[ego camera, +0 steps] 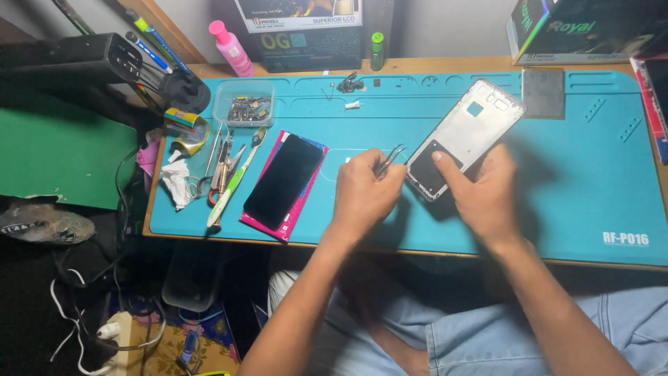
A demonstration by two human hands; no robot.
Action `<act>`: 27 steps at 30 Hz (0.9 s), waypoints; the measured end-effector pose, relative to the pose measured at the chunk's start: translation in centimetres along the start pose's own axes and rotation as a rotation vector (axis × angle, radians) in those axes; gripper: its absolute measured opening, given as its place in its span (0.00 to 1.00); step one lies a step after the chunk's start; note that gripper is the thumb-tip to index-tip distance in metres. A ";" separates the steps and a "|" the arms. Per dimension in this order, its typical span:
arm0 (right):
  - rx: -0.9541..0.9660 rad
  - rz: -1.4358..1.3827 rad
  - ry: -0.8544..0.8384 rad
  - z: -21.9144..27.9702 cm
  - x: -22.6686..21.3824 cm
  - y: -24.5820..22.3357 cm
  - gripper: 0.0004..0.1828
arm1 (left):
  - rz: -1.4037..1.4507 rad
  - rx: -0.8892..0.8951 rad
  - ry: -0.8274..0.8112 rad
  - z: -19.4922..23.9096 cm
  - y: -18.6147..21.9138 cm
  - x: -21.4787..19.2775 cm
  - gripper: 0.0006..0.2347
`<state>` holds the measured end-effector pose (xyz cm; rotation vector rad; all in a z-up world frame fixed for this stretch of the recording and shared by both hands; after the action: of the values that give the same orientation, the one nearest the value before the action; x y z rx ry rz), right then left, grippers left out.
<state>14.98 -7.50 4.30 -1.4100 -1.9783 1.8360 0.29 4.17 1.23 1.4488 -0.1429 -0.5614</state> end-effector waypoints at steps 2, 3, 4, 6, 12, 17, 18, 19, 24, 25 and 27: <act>0.080 -0.032 -0.038 -0.8 -0.1 0.0 0.17 | -0.058 0.011 0.010 0.6 1.4 -1.3 0.09; 0.155 -0.066 -0.072 -1.3 -0.1 0.2 0.23 | -0.116 0.028 0.020 0.8 2.1 -1.9 0.09; 0.158 -0.064 -0.071 -1.6 0.0 0.4 0.23 | -0.116 0.027 0.017 0.9 2.0 -2.0 0.09; 0.170 -0.087 -0.072 -2.0 0.2 0.8 0.25 | -0.175 0.157 -0.025 1.1 2.2 -2.2 0.08; 0.140 0.067 -0.090 -3.3 -0.3 0.9 0.28 | -0.191 0.295 -0.037 0.7 1.3 -1.4 0.11; 0.067 0.011 -0.031 -3.7 0.0 0.7 0.27 | -0.139 0.225 -0.082 0.4 2.6 -1.3 0.06; 0.044 -0.029 -0.017 -3.8 0.1 0.3 0.27 | -0.157 0.203 -0.090 0.4 2.5 -1.3 0.05; 0.049 -0.028 -0.018 -3.7 0.2 0.4 0.27 | -0.158 0.198 -0.092 0.3 2.5 -1.3 0.05; 0.037 -0.084 -0.034 -3.8 0.2 0.6 0.27 | -0.210 0.177 -0.133 -0.3 2.2 -0.3 0.04; 0.037 -0.086 -0.035 -3.7 0.1 0.7 0.27 | -0.211 0.176 -0.132 -0.3 2.5 -0.4 0.04; 0.044 -0.084 -0.061 -3.5 0.1 1.0 0.28 | -0.216 0.139 -0.142 -0.3 3.0 -0.4 0.05</act>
<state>17.64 -5.06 4.35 -1.2534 -1.9800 1.8953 0.90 4.65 4.14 1.5692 -0.1404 -0.8454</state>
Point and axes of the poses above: each hand's wrist, its own z-axis away from the middle knuckle, its own x-axis out of the palm, y = z × x, the point moved 4 cm from there along -z, towards the middle knuckle, and after that the axes turned 13 degrees about z, right-handed, at the moved point
